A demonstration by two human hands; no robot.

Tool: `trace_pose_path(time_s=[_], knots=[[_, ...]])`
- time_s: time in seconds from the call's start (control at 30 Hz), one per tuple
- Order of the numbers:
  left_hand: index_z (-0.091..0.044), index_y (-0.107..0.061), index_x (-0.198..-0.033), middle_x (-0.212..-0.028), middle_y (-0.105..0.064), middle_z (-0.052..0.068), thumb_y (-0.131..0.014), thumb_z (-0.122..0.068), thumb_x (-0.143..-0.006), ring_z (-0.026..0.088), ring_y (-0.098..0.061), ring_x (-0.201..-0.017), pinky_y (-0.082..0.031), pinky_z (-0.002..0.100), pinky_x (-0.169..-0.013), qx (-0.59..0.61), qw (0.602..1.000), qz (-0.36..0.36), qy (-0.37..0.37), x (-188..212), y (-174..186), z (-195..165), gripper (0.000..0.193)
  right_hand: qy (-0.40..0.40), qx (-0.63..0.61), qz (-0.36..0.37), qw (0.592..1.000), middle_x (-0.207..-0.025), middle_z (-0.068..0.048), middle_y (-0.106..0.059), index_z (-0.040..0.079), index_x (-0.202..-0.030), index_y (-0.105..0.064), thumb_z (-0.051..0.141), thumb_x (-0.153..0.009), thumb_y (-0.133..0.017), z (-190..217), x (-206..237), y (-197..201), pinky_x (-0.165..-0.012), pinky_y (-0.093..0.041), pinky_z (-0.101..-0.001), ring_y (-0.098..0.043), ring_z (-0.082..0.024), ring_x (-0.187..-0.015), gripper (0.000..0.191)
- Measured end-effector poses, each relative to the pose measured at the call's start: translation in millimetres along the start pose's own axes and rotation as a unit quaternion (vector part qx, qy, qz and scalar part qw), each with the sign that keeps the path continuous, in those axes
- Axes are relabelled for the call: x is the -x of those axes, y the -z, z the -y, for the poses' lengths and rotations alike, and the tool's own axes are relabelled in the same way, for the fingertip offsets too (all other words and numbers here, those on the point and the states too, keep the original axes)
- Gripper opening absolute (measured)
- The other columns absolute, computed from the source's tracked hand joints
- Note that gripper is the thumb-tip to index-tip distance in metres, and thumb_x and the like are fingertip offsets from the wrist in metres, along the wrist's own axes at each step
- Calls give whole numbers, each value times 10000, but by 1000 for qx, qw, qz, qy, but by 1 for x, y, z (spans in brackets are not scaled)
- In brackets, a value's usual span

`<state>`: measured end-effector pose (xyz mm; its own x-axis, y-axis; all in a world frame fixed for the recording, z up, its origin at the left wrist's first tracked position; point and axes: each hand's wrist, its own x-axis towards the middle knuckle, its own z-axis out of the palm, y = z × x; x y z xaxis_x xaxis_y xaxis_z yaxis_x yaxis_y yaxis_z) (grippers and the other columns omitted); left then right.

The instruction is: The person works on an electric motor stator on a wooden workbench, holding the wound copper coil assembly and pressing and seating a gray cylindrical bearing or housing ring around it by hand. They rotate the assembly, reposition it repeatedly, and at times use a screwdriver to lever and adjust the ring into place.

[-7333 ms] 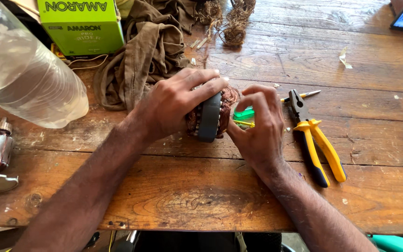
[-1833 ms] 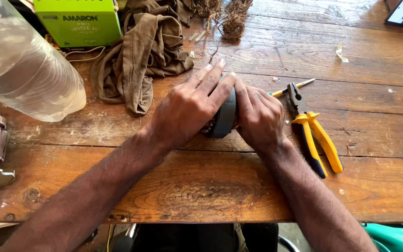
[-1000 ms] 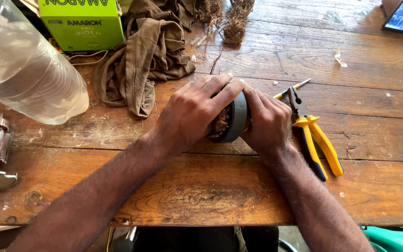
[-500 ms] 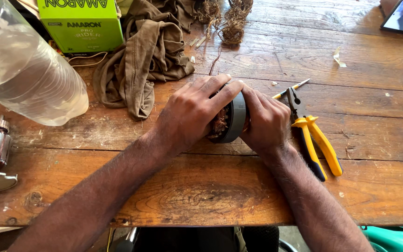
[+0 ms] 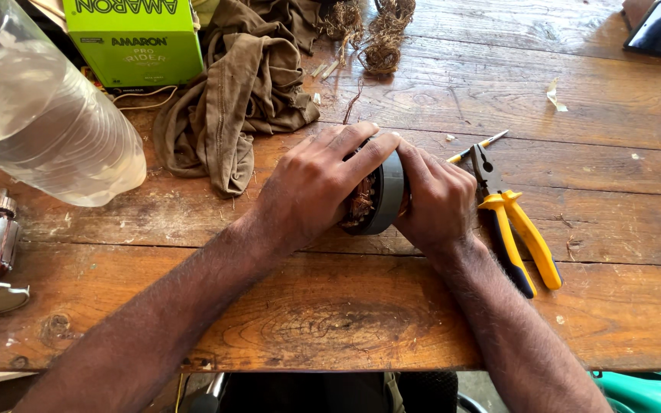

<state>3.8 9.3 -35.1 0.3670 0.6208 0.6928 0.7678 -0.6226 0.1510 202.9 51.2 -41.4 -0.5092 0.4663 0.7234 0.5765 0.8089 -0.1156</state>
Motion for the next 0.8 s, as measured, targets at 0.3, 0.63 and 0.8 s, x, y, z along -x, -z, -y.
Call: trace_pose_path(time_s=[0.3, 0.63, 0.8], knots=[[-9, -534, -1418, -1305, -632, 210, -818, -127, -869, 373, -660, -1189, -585, 486, -991, -13, 998, -59, -3, -1, -5, 3, 629, 9, 18, -1, 1000, -1067, -144, -753, 21, -1302, -655, 218, -906, -799, 1, -2, 1, -779, -606, -411, -764, -291, -912, 465], [52, -604, -1385, -1314, -669, 265, -708, 1, -914, 358, -708, -1158, -616, 423, -946, -110, 993, -3, -34, -1, 7, 0, 485, 47, 13, -34, 998, -1270, -196, -718, -10, -1368, -591, 176, -946, -749, 9, -3, 7, -946, -611, -414, -744, -324, -1120, 488], [70, -567, -1418, -1358, -618, 321, -693, 47, -883, 389, -706, -1186, -630, 382, -923, -114, 992, 8, -46, -2, 2, 3, 550, 59, 10, -26, 998, -1206, -235, -714, -74, -1354, -575, 177, -961, -733, 6, -2, 3, -927, -600, -435, -743, -351, -1079, 493]])
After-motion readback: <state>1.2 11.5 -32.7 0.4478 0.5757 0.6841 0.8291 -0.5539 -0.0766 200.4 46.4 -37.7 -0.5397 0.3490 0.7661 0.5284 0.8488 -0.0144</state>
